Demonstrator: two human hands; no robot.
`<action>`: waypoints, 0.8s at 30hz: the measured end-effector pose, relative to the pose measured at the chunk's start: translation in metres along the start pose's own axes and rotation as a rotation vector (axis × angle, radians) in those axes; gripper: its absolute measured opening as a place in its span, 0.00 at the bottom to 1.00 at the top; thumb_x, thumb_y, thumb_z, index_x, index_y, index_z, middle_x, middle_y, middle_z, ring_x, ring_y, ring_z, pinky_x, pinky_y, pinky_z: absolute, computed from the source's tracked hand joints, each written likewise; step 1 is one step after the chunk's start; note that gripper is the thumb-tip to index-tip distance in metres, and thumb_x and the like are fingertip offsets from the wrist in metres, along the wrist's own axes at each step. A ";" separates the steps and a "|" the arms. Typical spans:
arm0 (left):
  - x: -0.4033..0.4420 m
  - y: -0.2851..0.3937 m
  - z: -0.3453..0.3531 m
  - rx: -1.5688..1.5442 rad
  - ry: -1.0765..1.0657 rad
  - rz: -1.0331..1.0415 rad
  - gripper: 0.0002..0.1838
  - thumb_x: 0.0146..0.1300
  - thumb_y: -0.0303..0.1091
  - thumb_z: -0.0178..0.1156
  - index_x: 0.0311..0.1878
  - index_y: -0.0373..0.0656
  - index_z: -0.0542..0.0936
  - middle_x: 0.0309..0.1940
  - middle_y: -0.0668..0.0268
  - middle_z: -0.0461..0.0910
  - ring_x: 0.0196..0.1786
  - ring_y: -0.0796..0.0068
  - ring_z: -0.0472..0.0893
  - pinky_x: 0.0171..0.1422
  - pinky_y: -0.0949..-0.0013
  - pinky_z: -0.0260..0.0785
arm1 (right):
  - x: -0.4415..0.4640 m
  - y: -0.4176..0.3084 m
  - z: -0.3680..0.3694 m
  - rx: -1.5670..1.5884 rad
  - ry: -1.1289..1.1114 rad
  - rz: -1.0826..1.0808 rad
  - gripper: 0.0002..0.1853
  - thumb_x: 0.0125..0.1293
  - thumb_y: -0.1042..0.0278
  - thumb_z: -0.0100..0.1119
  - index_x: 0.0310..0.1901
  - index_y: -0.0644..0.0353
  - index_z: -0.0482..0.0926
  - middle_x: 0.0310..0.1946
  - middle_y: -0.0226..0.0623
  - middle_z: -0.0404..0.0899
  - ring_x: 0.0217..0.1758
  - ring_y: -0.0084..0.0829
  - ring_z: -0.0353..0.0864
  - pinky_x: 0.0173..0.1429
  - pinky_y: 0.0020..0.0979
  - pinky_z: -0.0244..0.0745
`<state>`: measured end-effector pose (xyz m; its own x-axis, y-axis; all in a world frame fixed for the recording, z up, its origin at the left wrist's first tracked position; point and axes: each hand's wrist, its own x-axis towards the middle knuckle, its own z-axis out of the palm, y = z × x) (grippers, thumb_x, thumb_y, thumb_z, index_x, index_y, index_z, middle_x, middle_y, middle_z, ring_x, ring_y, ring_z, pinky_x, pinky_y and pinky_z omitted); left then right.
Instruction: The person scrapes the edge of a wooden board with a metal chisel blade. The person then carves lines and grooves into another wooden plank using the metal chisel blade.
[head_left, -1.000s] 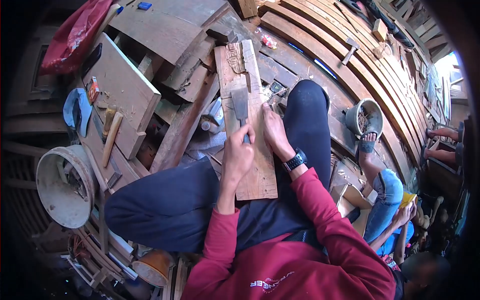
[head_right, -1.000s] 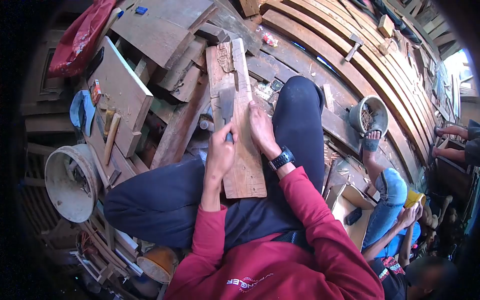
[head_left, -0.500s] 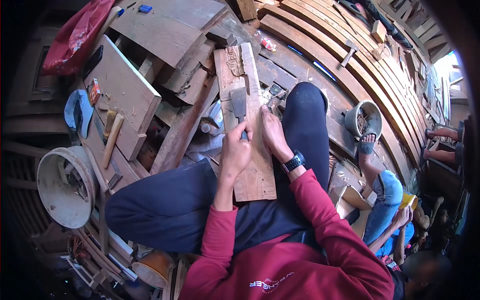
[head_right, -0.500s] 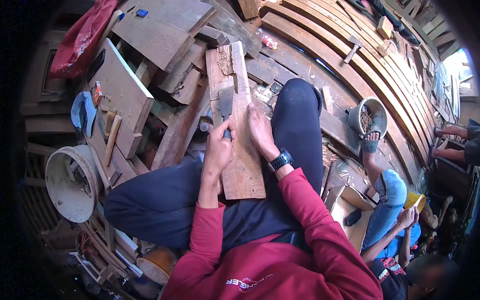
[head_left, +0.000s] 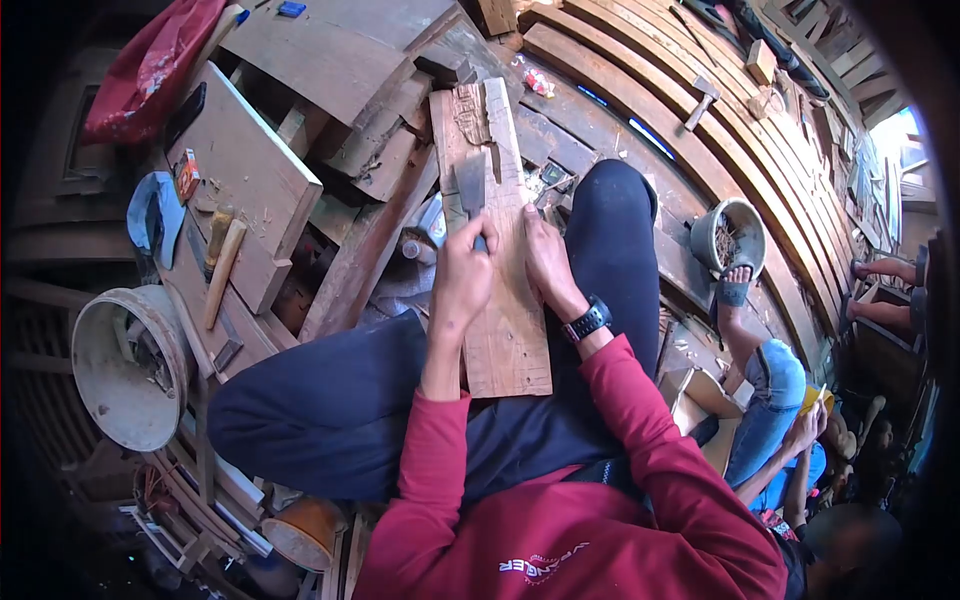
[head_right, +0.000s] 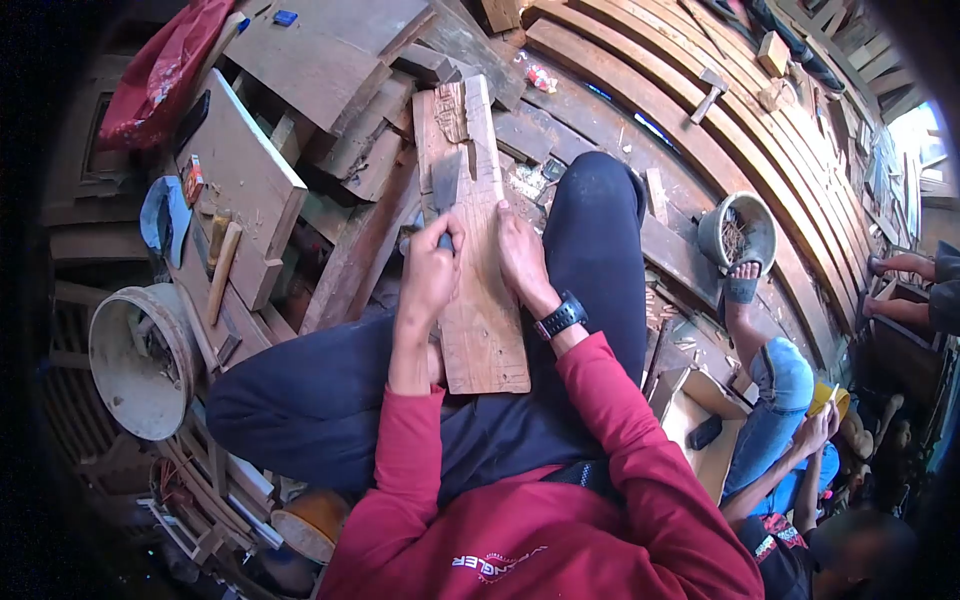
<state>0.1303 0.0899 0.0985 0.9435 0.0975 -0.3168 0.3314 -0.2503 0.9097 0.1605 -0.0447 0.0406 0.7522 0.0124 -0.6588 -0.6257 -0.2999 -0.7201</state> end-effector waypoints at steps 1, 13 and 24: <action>-0.006 0.002 0.002 0.005 -0.015 -0.050 0.08 0.47 0.17 0.41 0.30 0.37 0.69 0.24 0.53 0.69 0.31 0.62 0.72 0.41 0.64 0.66 | 0.007 0.008 0.003 -0.033 0.039 -0.079 0.40 0.79 0.39 0.28 0.35 0.74 0.77 0.32 0.66 0.79 0.41 0.62 0.79 0.50 0.53 0.70; 0.003 -0.016 0.013 0.086 0.111 0.393 0.14 0.51 0.15 0.34 0.29 0.43 0.69 0.15 0.73 0.61 0.12 0.83 0.57 0.15 0.71 0.46 | 0.017 0.022 0.007 -0.058 0.083 -0.225 0.40 0.79 0.38 0.28 0.39 0.74 0.78 0.38 0.68 0.80 0.46 0.65 0.79 0.53 0.54 0.69; 0.010 0.007 -0.003 -0.003 -0.046 -0.059 0.08 0.49 0.17 0.43 0.30 0.37 0.71 0.22 0.52 0.68 0.27 0.62 0.72 0.36 0.62 0.64 | 0.005 0.005 -0.001 -0.036 -0.032 -0.041 0.41 0.78 0.37 0.26 0.49 0.73 0.79 0.43 0.68 0.80 0.52 0.64 0.79 0.57 0.53 0.70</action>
<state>0.1420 0.0916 0.1023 0.9216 0.0675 -0.3822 0.3868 -0.2429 0.8896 0.1610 -0.0471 0.0336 0.7697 0.0552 -0.6360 -0.5864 -0.3328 -0.7385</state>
